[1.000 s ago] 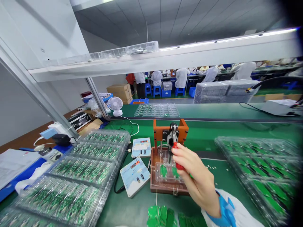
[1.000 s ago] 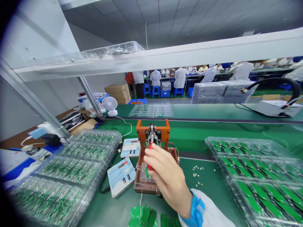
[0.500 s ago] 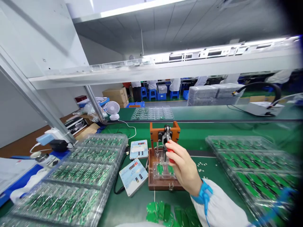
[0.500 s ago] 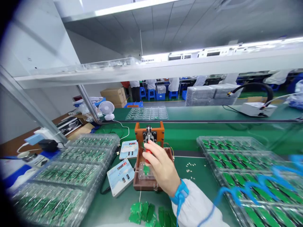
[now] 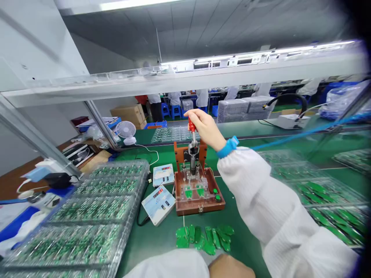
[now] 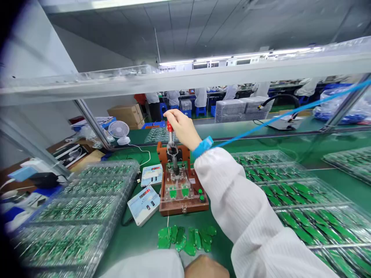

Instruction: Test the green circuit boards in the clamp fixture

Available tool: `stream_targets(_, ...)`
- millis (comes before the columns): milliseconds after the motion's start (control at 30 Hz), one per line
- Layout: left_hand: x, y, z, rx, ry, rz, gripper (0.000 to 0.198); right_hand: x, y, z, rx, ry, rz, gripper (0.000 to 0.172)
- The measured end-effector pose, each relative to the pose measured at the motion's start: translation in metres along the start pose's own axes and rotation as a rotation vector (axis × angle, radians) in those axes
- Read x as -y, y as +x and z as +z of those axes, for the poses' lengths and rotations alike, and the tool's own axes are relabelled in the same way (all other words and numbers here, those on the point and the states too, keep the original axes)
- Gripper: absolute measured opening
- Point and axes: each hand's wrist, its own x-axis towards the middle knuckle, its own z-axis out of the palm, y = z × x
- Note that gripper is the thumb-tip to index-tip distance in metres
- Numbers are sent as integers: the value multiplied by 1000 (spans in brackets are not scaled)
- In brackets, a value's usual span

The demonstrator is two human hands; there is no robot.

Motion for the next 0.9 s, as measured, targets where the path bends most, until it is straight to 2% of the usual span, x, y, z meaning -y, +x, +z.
stream_targets(100,5,4,6,-3,21,-15,54,-25,21,5,37,-63,115,32)
stream_targets(167,5,0,5,17,36,-9,52,-37,15,5,23,-85,131,34)
stream_targets(233,-2,-11,-3,37,24,10,45,-46,-8,-2,-30,-106,114,27)
stream_targets(300,-14,-28,-21,-35,-20,18,31,-55,-47,-13,-112,-125,89,30)
stream_targets(333,-20,-37,-34,-136,-41,8,25,-60,-71,-18,-156,-134,87,35)
stream_targets(400,-31,-56,-67,-441,-21,-43,15,-74,-123,-24,-225,-159,116,36)
stream_targets(500,-29,-73,-123,-932,183,-140,25,-96,-189,-14,-168,-199,159,29)
stream_targets(567,-16,-72,-152,-1059,365,-156,26,-105,-215,1,-99,-219,158,27)
stream_targets(633,-2,-65,-170,-1051,502,-185,32,-110,-227,16,-36,-230,151,26)
stream_targets(700,9,-55,-176,-997,594,-217,36,-112,-228,26,20,-228,156,24)
stream_targets(767,14,-46,-177,-975,650,-227,35,-112,-224,29,65,-211,171,20)
stream_targets(900,17,-45,-174,-1038,633,-156,33,-109,-213,26,102,-137,233,16)
